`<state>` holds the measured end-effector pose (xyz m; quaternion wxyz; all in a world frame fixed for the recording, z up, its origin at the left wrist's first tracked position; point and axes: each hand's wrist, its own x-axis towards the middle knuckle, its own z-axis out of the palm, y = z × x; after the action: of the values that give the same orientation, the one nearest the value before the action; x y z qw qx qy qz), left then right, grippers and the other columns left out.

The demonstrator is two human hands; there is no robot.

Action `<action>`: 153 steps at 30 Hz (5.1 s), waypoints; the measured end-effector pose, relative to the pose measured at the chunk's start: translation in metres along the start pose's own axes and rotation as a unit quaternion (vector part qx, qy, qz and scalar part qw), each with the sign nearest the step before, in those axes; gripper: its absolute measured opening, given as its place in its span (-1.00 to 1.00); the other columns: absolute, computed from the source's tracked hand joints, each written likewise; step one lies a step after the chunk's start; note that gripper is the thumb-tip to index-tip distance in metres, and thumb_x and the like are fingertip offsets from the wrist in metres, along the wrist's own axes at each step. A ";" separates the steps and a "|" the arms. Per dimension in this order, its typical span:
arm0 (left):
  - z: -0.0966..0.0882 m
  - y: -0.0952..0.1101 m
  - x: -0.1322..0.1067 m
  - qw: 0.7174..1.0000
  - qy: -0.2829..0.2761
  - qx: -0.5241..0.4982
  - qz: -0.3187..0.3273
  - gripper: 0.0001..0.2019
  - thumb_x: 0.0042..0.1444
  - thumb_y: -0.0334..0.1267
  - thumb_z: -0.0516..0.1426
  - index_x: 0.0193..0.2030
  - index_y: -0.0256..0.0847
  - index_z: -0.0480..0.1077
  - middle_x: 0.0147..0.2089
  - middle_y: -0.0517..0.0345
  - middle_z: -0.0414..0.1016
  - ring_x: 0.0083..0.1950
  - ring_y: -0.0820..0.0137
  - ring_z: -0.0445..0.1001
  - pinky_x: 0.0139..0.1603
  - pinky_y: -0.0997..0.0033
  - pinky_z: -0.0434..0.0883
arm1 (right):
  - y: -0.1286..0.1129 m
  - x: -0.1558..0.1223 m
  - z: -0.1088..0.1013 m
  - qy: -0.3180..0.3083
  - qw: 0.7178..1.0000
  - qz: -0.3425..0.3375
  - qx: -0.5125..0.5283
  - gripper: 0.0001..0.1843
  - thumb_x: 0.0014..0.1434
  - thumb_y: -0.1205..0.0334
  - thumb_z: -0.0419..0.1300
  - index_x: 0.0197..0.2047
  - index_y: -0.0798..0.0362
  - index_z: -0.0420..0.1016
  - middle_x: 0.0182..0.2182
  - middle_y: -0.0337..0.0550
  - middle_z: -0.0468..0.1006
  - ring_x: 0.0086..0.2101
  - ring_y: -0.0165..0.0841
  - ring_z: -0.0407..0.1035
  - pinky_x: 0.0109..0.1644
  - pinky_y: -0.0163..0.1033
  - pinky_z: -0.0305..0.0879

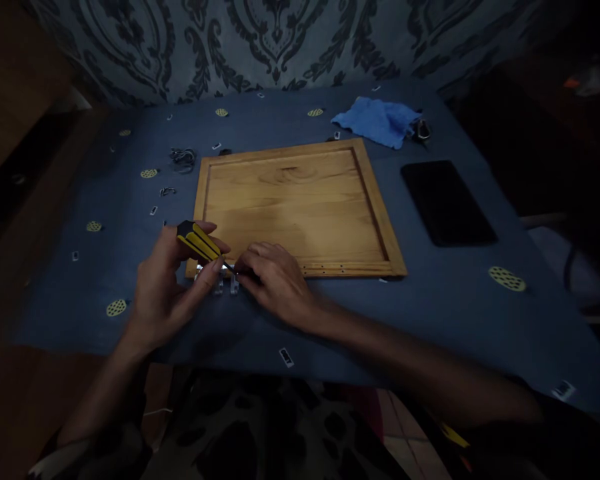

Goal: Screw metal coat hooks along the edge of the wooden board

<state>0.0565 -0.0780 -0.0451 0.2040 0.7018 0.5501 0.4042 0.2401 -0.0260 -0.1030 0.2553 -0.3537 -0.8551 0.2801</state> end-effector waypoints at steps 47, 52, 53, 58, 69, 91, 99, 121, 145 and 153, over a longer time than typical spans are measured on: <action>-0.005 0.005 0.011 0.991 0.080 0.072 0.083 -0.51 0.22 -0.19 0.32 0.25 0.23 0.37 0.16 0.29 0.51 -0.03 0.27 0.60 -0.11 0.12 0.67 | 0.002 -0.001 -0.001 0.007 1.000 -0.001 0.022 -0.92 0.26 0.41 0.28 -0.19 0.07 0.56 -0.29 -0.15 0.54 -0.19 -0.26 0.39 -0.08 -0.17 0.23; -0.009 0.014 0.012 0.993 0.066 0.054 0.079 -0.51 0.23 -0.24 0.31 0.25 0.26 0.39 0.07 0.33 0.57 -0.05 0.30 0.63 -0.04 0.16 0.65 | 0.002 -0.001 0.000 0.008 1.000 -0.002 0.019 -0.94 0.27 0.39 0.29 -0.19 0.07 0.56 -0.29 -0.15 0.53 -0.20 -0.27 0.37 -0.09 -0.17 0.21; -0.011 0.016 0.012 0.995 0.057 0.045 0.071 -0.50 0.23 -0.24 0.31 0.26 0.25 0.38 0.04 0.32 0.57 -0.05 0.30 0.63 -0.02 0.15 0.64 | 0.002 -0.001 0.000 0.007 1.000 -0.003 0.019 -0.94 0.27 0.39 0.29 -0.20 0.07 0.56 -0.29 -0.16 0.53 -0.20 -0.27 0.37 -0.10 -0.18 0.21; -0.013 0.018 0.012 0.998 0.031 0.041 0.046 -0.54 0.26 -0.20 0.29 0.27 0.20 0.37 -0.03 0.26 0.58 -0.04 0.25 0.62 -0.02 0.09 0.61 | 0.002 -0.001 -0.001 0.006 1.000 -0.005 0.022 -0.94 0.27 0.39 0.28 -0.19 0.07 0.55 -0.28 -0.15 0.53 -0.20 -0.27 0.38 -0.12 -0.18 0.20; -0.010 0.016 0.012 0.986 0.078 0.097 0.108 -0.50 0.21 -0.26 0.34 0.25 0.23 0.40 0.02 0.33 0.57 -0.06 0.34 0.60 -0.09 0.23 0.58 | 0.002 0.000 -0.001 0.000 1.000 -0.002 0.021 -0.92 0.25 0.41 0.28 -0.18 0.07 0.56 -0.27 -0.13 0.53 -0.19 -0.24 0.37 -0.09 -0.16 0.21; -0.010 0.021 0.012 0.996 0.049 0.053 0.058 -0.59 0.26 -0.21 0.29 0.22 0.16 0.41 -0.04 0.24 0.55 -0.03 0.27 0.57 -0.02 0.15 0.57 | 0.000 0.000 -0.004 -0.009 1.000 0.009 0.023 -0.92 0.26 0.40 0.27 -0.18 0.07 0.57 -0.26 -0.12 0.55 -0.19 -0.24 0.38 -0.10 -0.17 0.20; -0.009 0.022 0.010 0.984 0.087 0.129 0.092 -0.59 0.22 -0.14 0.32 0.19 0.28 0.43 -0.01 0.37 0.58 -0.08 0.31 0.58 -0.19 0.18 0.56 | -0.001 0.000 -0.005 -0.011 1.000 0.007 0.025 -0.91 0.24 0.42 0.28 -0.18 0.10 0.58 -0.26 -0.10 0.54 -0.18 -0.23 0.37 -0.09 -0.16 0.20; -0.016 0.024 0.018 0.987 0.052 0.089 0.120 -0.64 0.30 -0.16 0.24 0.21 0.25 0.43 -0.07 0.24 0.51 -0.05 0.28 0.51 -0.13 0.14 0.52 | -0.036 0.022 -0.063 0.003 0.947 -0.076 0.311 -0.64 0.33 0.30 0.19 0.18 0.02 0.41 0.01 -0.14 0.58 -0.33 -0.47 0.40 -0.23 -0.29 0.41; 0.003 -0.025 -0.017 0.951 -0.180 0.236 0.085 -0.55 0.31 -0.03 0.16 0.27 -0.11 0.31 0.20 -0.09 0.44 0.27 -0.05 0.38 0.30 -0.24 0.41 | -0.043 0.033 -0.078 -0.032 0.951 -0.148 0.271 -0.71 0.38 0.41 0.14 0.14 0.11 0.48 -0.07 -0.26 0.60 -0.21 -0.50 0.47 -0.10 -0.37 0.40; 0.004 -0.030 -0.016 0.956 -0.165 0.222 0.100 -0.59 0.36 0.04 0.09 0.22 -0.10 0.36 0.18 -0.09 0.46 0.20 -0.03 0.43 0.17 -0.15 0.49 | -0.042 0.035 -0.081 -0.034 0.953 -0.160 0.254 -0.73 0.38 0.42 0.16 0.10 0.04 0.51 -0.02 -0.26 0.61 -0.14 -0.46 0.50 -0.02 -0.32 0.45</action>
<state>0.0401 -0.0829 -0.0747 0.0897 0.8377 0.5115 0.1690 0.2507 -0.0006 -0.0098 0.3487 -0.1260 -0.8095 0.4552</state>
